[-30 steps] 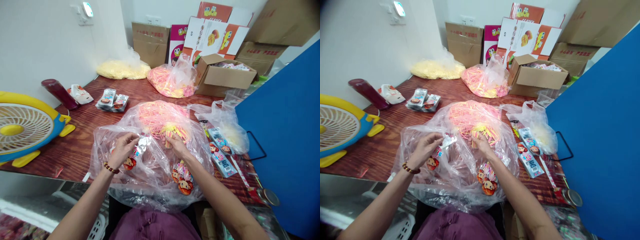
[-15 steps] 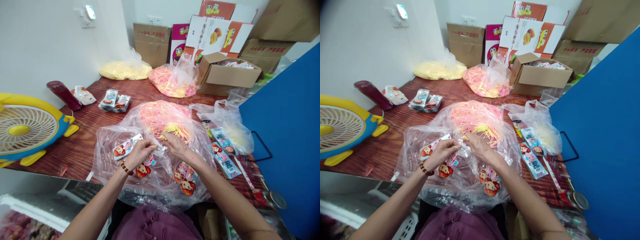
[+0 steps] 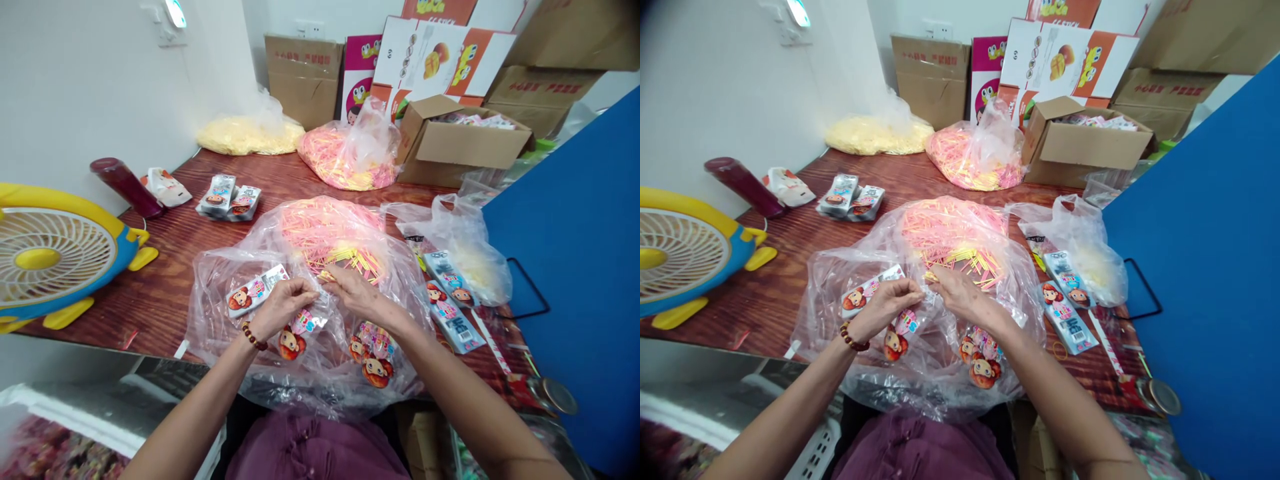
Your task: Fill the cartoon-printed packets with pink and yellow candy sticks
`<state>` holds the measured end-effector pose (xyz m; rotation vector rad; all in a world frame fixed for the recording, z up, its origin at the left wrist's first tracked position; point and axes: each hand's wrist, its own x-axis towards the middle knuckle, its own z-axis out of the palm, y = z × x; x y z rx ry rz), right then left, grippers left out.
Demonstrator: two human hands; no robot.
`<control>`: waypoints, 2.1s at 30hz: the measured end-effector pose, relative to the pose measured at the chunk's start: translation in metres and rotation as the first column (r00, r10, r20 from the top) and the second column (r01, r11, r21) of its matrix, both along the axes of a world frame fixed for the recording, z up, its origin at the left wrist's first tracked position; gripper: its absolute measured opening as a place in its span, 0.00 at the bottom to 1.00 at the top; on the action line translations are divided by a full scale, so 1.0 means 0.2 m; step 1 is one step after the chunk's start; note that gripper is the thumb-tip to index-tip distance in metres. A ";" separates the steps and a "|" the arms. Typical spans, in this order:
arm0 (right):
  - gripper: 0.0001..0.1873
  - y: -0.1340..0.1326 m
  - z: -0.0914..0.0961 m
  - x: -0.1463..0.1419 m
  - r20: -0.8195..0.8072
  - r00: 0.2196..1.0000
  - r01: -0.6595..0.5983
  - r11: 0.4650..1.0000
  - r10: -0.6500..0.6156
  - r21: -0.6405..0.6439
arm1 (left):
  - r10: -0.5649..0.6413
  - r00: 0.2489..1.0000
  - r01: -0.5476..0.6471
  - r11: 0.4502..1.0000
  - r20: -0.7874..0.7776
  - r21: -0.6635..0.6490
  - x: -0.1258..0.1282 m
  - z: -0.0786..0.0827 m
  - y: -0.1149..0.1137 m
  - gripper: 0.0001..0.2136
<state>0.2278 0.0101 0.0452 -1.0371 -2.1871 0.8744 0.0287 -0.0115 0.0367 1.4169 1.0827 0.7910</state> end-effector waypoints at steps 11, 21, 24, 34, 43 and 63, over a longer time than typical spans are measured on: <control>0.08 -0.03 0.12 0.00 -0.294 0.930 0.160 0.962 -0.222 -0.220 | 0.041 0.997 -0.021 0.968 -0.072 0.251 -0.02 -0.02 -0.03 0.15; 0.07 -0.07 0.19 -0.17 -0.785 0.457 0.135 0.905 -0.418 -0.403 | 0.063 0.998 -0.057 0.950 -0.010 0.307 0.04 0.01 -0.03 0.14; 0.09 -0.08 0.14 -0.20 -0.755 0.476 0.162 0.889 -0.451 -0.429 | 0.095 0.995 -0.097 0.959 0.018 0.266 0.05 0.00 -0.03 0.14; 0.09 -0.12 0.06 -0.16 -0.686 0.624 0.079 0.904 -0.374 -0.421 | 0.102 0.977 -0.127 0.984 0.188 0.122 0.09 0.03 -0.01 0.11; 0.19 -0.09 0.16 -0.04 -0.496 0.834 0.142 0.962 -0.243 -0.233 | 0.161 0.951 -0.190 0.978 0.265 0.087 0.08 0.02 0.03 0.11; 0.09 -0.09 0.18 0.10 -0.398 0.860 0.187 0.923 -0.320 -0.336 | 0.215 0.921 -0.287 0.938 0.324 0.193 0.15 0.05 0.03 0.09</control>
